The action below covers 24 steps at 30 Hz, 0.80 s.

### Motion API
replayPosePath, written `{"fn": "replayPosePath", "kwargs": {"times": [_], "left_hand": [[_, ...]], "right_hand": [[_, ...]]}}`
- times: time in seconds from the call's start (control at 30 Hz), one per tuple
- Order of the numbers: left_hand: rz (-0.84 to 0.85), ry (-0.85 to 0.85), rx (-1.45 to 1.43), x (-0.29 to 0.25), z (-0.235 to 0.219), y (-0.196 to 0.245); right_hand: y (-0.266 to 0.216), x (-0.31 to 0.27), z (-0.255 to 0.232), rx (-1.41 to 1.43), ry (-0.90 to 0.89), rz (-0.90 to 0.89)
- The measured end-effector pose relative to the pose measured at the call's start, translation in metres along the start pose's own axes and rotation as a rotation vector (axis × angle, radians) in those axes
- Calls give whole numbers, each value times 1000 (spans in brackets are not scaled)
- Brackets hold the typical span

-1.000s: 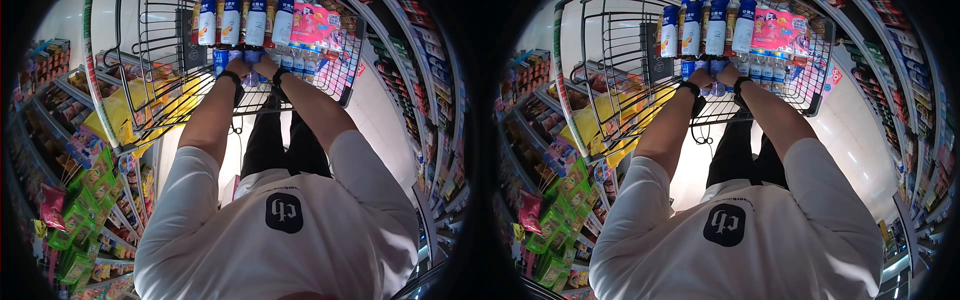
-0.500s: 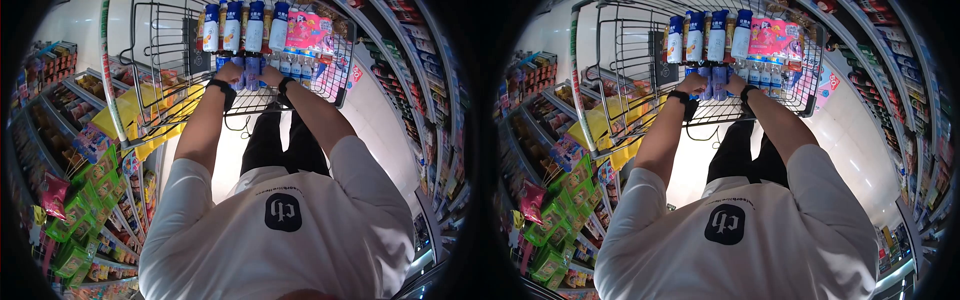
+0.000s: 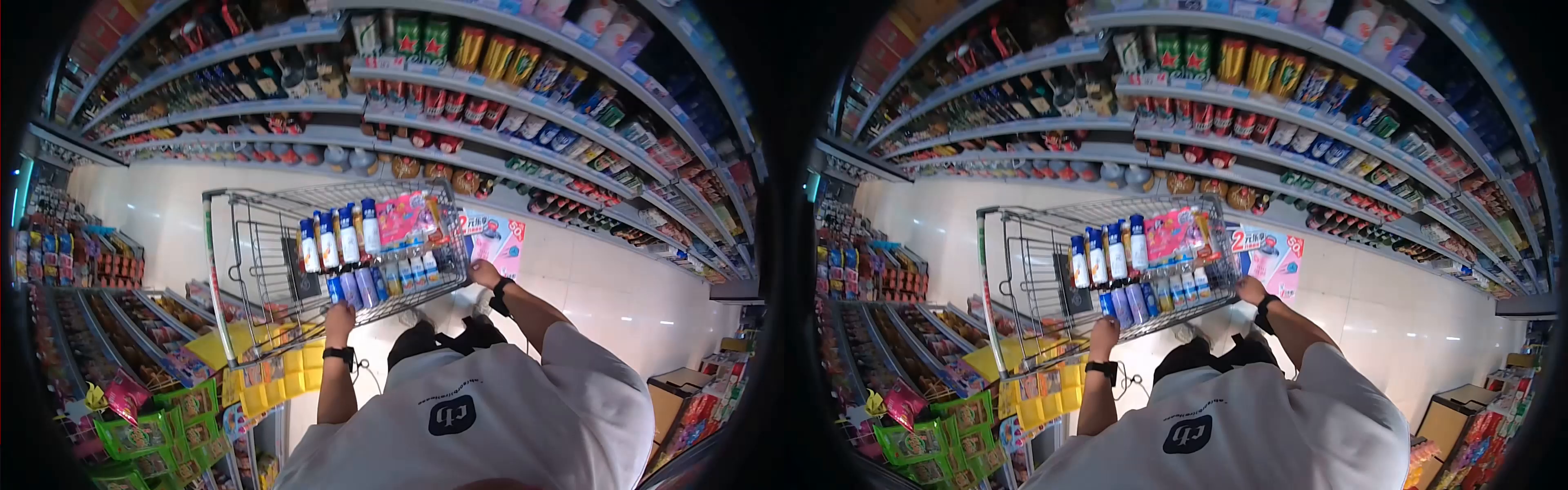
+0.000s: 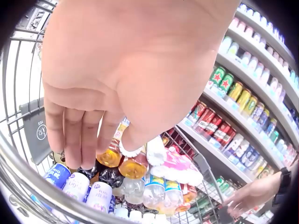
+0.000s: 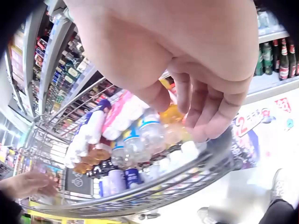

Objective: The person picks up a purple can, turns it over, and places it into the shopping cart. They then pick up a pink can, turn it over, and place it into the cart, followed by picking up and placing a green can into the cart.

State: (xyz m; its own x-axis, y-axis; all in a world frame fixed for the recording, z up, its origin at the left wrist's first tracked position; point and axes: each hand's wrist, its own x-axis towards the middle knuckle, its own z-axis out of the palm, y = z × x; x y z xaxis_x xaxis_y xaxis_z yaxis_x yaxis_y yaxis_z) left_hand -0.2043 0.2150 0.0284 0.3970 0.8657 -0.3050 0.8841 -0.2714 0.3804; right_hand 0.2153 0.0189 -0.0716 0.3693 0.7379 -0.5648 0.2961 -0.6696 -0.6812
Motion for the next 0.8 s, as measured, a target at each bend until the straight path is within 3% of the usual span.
{"fn": "replayPosePath", "kwargs": {"times": [0.03,0.1,0.17,0.2,0.27,0.3,0.37,0.43,0.57,0.63,0.67,0.7,0.8], "left_hand": [[-13,-32,28,-7,-6,22],[18,-124,90,-12,-2,57],[73,-195,86,-17,2,95],[92,-175,89,-15,8,111],[124,-313,159,-8,21,142],[21,-319,167,-9,23,167],[107,-262,152,-9,33,207],[159,-330,45,-11,39,248],[223,-403,117,-19,48,311],[215,-380,89,-17,52,329],[187,-379,70,-19,47,340],[186,-371,70,-18,47,343],[202,-330,16,-10,51,340]], "right_hand": [[9,-13,-18,-17,5,107],[71,-17,-37,-123,70,-1],[83,-40,-73,-233,-71,141],[102,-47,-85,-176,-82,181],[131,-68,-117,-16,-85,222],[141,-82,-132,91,-82,224],[179,-98,-158,127,-41,245],[226,-114,-177,299,54,344],[310,-149,-207,-718,-382,151],[385,-148,-195,-519,-402,196],[420,-141,-184,-62,-224,427],[365,-171,-210,-163,-335,404],[359,-168,-214,-31,-253,492]]}}
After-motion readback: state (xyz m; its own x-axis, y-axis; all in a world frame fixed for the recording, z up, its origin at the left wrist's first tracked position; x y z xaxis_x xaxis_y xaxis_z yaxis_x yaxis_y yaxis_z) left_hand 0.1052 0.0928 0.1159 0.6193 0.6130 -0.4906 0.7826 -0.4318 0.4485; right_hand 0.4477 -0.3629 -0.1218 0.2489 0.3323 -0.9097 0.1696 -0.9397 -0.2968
